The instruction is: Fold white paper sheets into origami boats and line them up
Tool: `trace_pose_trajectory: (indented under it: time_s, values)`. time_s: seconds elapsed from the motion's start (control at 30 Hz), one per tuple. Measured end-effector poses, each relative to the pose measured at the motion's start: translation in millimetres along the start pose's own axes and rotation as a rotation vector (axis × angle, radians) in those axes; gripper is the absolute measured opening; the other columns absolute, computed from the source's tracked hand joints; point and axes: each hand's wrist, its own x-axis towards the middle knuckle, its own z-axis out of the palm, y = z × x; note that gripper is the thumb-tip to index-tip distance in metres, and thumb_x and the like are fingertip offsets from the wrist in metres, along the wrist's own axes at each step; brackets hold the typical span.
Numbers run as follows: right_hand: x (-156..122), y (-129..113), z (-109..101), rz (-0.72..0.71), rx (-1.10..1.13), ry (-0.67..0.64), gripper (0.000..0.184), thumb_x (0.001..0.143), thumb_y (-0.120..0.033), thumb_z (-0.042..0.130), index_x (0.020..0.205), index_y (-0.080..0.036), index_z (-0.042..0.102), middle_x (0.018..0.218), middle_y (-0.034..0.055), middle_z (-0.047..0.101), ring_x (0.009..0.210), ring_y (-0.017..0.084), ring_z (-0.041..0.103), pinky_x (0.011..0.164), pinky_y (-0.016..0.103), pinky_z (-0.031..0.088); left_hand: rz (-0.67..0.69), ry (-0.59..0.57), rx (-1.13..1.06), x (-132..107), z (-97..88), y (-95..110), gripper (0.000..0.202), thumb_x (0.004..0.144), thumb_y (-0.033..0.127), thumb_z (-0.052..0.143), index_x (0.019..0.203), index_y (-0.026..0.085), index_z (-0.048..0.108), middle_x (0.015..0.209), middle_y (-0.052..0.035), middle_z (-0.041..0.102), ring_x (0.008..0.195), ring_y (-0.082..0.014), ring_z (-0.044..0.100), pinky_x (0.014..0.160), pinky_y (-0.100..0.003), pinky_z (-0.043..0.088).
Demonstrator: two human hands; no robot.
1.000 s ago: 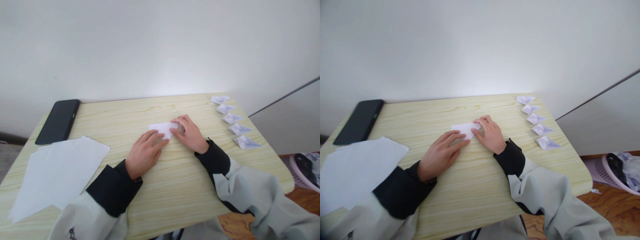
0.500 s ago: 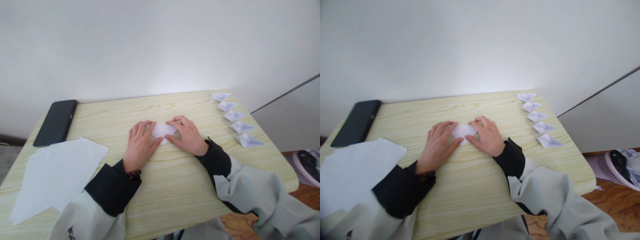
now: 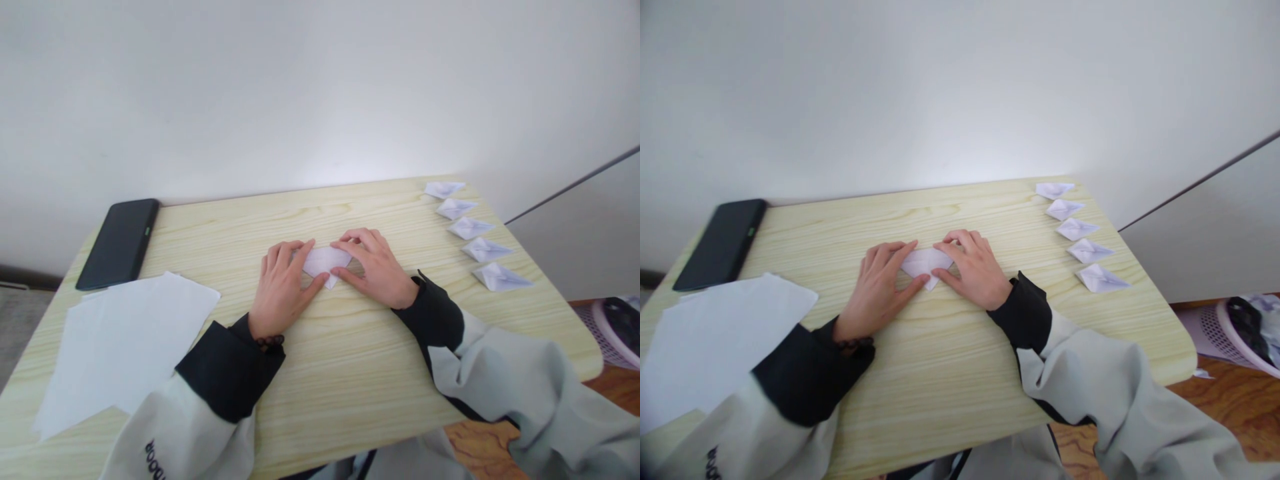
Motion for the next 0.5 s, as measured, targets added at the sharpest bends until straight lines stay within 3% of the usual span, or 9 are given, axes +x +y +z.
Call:
trace_pose_trajectory:
  time_s: [0.33,0.5]
  values:
    - [1.6,-2.7,-1.7,-0.009,0.037,-0.011,0.028,0.087,-0.045,0.055,0.102,-0.022,0.059,0.107,0.005,0.063,0.103,0.022,0.05,0.085,0.037,0.035,0.04,0.014,-0.041,0.1,-1.5,-0.1,0.037,0.087,0.035,0.057,0.118,0.015,0.056,0.115,-0.0122,0.053,0.111,-0.027,0.043,0.097,-0.045,0.04]
    - [1.2,-0.1,0.9,0.008,0.088,-0.024,0.035,0.086,-0.044,0.058,0.113,-0.021,0.056,0.109,0.006,0.064,0.101,0.022,0.053,0.086,0.037,0.036,0.052,0.033,-0.044,1.9,-0.9,-4.5,0.028,0.091,0.028,0.049,0.115,0.016,0.059,0.106,-0.01,0.059,0.103,-0.0252,0.046,0.093,-0.044,0.041]
